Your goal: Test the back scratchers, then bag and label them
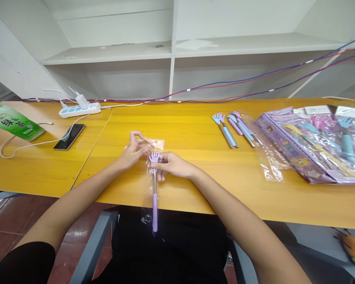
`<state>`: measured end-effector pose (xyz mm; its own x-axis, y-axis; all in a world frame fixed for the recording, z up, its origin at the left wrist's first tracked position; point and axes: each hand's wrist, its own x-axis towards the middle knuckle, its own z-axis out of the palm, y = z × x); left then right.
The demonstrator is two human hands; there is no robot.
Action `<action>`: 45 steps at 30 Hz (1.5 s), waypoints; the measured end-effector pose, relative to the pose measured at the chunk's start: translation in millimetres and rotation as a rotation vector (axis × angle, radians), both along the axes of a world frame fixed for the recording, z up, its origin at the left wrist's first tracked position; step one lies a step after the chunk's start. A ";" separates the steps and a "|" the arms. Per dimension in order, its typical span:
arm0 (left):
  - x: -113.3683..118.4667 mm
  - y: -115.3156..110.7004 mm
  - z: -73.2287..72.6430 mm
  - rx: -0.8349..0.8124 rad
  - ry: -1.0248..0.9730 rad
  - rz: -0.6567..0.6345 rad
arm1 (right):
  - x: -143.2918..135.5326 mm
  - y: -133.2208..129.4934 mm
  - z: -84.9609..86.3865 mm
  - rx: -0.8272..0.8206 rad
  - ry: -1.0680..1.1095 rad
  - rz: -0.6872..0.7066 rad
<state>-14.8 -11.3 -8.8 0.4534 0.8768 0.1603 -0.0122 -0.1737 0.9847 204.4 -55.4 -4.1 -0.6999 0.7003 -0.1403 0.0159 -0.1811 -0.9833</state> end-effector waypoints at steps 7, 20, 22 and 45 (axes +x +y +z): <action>6.3 0.5 -12.9 0.007 0.020 -0.100 | 7.4 11.3 -16.9 -0.030 0.017 -0.019; 22.0 -35.3 -9.0 -0.043 -0.093 -0.314 | -14.6 58.6 -51.8 0.909 -0.293 -0.296; 23.3 -40.8 -8.0 -0.069 -0.069 -0.375 | -32.6 68.7 -54.3 0.970 -0.367 -0.240; 14.3 -34.3 2.9 -0.144 -0.008 -0.368 | -95.0 107.6 -47.0 1.030 -0.507 -0.120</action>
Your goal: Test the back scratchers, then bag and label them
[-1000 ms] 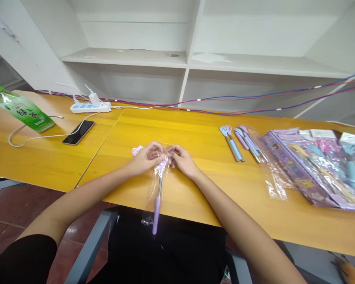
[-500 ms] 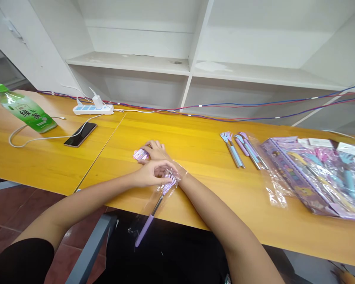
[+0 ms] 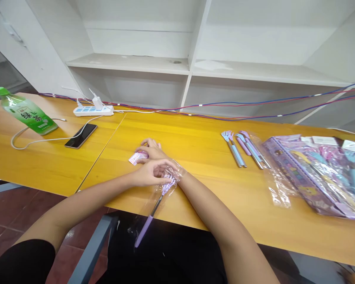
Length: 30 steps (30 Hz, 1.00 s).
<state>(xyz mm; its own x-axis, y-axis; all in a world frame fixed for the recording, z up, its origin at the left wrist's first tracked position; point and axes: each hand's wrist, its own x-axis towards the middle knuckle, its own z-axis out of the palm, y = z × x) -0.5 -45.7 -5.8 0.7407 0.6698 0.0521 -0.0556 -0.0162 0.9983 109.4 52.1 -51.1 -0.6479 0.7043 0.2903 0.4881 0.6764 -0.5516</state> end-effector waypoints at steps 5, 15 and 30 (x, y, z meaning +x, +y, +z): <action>-2.0 5.3 -4.6 0.005 -0.001 -0.001 | 1.3 3.3 -3.5 -0.009 0.124 -0.013; -4.8 8.9 -10.8 0.063 0.037 0.059 | 3.4 16.8 -15.8 -0.018 0.315 0.014; -7.2 10.5 -12.1 0.059 0.022 0.054 | 23.1 7.8 1.2 -0.415 0.612 -0.200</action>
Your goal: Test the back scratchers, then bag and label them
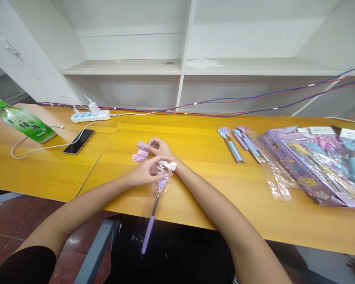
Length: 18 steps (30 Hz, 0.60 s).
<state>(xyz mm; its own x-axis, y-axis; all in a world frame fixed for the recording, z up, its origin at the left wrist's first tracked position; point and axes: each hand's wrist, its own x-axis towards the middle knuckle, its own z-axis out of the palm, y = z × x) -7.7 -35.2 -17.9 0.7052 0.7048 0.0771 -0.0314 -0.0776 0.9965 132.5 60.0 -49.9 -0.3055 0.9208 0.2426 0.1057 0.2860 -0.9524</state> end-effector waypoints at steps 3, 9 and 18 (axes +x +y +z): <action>2.0 3.3 -3.0 0.035 -0.024 0.069 | 38.5 -15.8 5.7 0.034 0.026 -0.199; 5.7 12.5 -8.6 -0.006 -0.003 0.294 | 100.3 -74.7 20.1 0.566 -0.199 -0.489; -3.1 21.2 0.3 -0.042 -0.074 0.302 | 85.2 -98.3 27.6 0.804 -0.593 -0.120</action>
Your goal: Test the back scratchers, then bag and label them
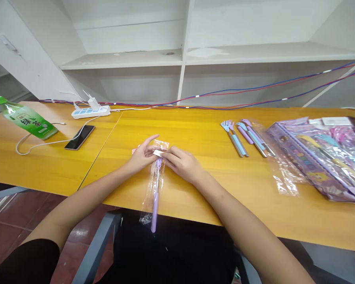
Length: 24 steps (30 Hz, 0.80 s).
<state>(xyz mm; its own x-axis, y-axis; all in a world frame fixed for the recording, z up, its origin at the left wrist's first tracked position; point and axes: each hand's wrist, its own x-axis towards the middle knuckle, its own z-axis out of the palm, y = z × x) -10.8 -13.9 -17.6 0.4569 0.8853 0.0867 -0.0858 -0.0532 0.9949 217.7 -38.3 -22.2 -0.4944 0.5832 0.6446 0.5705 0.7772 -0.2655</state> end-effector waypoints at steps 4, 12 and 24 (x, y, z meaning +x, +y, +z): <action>-0.5 -0.4 0.5 0.011 -0.004 -0.033 | 3.1 -0.4 -6.3 0.027 -0.109 -0.060; 2.3 -1.8 -0.2 0.005 0.017 -0.074 | 1.5 -0.5 -10.3 -0.086 -0.147 -0.119; 3.7 -6.9 6.1 0.078 0.061 -0.037 | -4.8 7.2 -0.2 -0.093 0.132 -0.206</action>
<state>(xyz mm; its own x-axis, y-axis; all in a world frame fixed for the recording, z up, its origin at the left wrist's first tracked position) -7.0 -20.8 -11.5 0.4961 0.8591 0.1258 -0.0288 -0.1286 0.9913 212.9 -31.2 -22.4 -0.2742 0.7224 0.6348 0.6696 0.6172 -0.4131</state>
